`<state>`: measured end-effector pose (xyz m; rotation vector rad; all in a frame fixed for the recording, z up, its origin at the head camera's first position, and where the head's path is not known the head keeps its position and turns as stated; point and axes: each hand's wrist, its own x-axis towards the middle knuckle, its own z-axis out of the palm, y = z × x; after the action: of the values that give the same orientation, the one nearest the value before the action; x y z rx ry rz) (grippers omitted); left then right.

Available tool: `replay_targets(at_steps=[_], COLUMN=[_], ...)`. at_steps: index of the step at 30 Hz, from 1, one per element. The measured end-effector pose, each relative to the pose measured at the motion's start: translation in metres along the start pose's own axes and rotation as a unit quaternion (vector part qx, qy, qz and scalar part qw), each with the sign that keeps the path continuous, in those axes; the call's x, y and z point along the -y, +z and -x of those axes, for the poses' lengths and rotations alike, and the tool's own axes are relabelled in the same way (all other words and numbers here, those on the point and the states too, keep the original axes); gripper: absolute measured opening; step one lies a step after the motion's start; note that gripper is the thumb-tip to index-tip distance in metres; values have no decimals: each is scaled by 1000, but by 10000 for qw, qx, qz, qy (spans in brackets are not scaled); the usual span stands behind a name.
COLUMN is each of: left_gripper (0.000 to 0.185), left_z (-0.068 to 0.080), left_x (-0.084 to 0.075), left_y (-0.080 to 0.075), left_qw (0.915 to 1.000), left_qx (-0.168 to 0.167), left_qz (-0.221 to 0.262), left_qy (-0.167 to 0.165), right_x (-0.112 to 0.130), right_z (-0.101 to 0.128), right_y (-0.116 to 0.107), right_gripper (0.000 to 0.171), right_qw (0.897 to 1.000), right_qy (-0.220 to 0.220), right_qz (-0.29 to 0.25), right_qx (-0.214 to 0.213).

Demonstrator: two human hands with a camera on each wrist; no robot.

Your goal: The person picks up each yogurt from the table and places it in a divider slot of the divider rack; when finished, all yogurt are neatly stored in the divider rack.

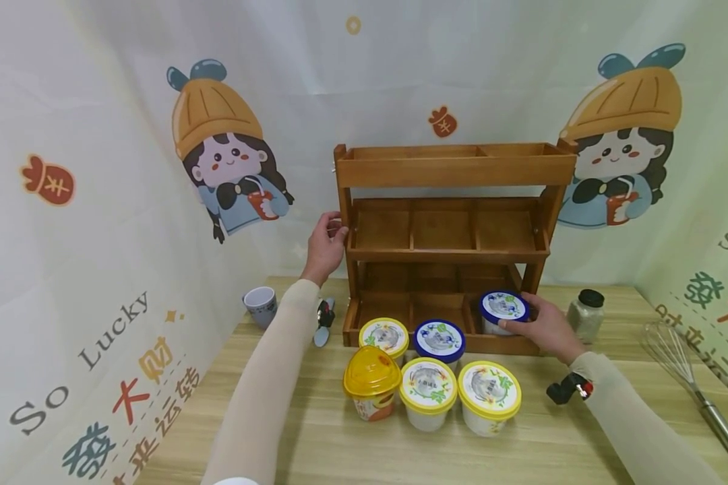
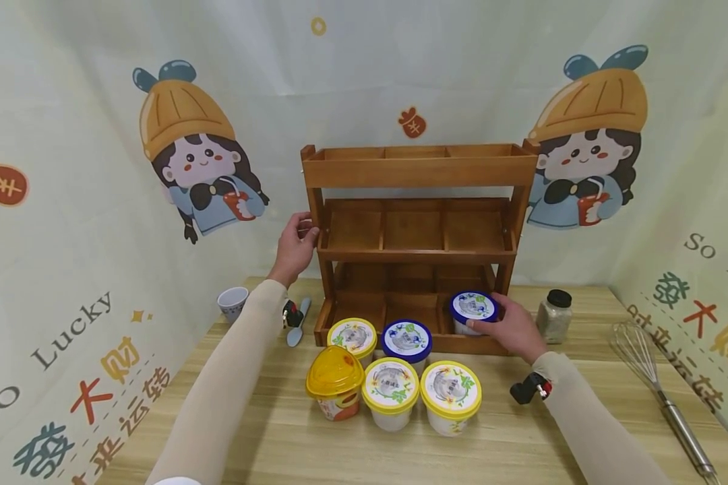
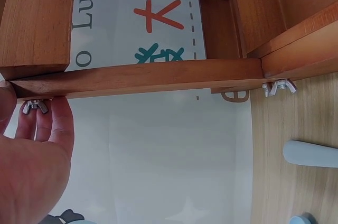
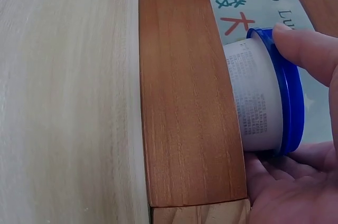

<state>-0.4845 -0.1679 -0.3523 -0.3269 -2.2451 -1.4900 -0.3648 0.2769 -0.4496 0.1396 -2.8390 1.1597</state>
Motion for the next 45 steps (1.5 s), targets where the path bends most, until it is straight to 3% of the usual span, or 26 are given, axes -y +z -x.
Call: replay_targets(at_steps=[9,14,20,28,38,45], left_gripper=[37,37,37,37,36,36], left_z=[-1,0,1,-1,-5,-5], left_x=[1,2,1,1,3,2], left_y=[0,1,3,1,-2,-1], left_qw=[10000,10000,10000,10000,9999,9997], left_qx=[1,-11,20,23,76,145], left_qz=[0,-28,10,36,111,58], left_qy=[35,57,-1,-28,-71,-184], right_x=[4,3,2,13,34,38], right_z=[2,5,15,34,61,72], right_y=[-6,-8,-16,-20,-6,10], right_gripper=[110,104,100,94,68,58], right_qw=[9999,9996,9988,9983,9908,9886], right_qy=[-6,-264,-377,-455,-1242,-1326], right_qz=[143,86,-308,-252,-442,-705], right_qx=[97,18,7,-252,-322,-57])
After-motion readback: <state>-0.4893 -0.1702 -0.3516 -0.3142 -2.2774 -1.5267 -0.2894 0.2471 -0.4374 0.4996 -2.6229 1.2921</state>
